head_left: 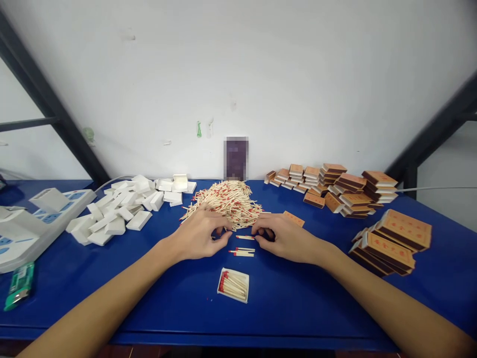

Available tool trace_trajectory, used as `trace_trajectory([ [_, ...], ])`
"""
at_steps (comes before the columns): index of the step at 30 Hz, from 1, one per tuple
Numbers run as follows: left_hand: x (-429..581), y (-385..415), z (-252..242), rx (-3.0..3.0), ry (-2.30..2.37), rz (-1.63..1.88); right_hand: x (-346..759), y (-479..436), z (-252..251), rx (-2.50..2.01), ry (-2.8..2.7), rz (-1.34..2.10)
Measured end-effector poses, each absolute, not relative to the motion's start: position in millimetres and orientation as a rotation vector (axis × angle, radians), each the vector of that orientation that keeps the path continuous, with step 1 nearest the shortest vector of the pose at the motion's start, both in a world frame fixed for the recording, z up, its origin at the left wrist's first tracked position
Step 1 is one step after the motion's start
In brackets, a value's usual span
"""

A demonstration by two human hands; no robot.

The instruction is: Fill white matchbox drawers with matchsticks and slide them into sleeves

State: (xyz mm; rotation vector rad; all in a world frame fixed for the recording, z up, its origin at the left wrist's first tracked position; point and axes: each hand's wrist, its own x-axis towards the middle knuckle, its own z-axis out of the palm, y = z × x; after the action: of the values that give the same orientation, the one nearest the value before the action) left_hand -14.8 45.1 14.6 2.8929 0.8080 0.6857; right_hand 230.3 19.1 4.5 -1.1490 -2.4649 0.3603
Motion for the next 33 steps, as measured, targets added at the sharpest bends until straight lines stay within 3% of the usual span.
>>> trace_trajectory([
  [13,-14.4,44.4,6.4,3.110,0.760,0.373,227.5,18.4,0.5,-1.298,-2.457,0.375],
  [33,-13.1,44.6,14.8,3.137,0.850,0.312,223.0,20.8,-5.3,-1.146,-2.412,0.427],
])
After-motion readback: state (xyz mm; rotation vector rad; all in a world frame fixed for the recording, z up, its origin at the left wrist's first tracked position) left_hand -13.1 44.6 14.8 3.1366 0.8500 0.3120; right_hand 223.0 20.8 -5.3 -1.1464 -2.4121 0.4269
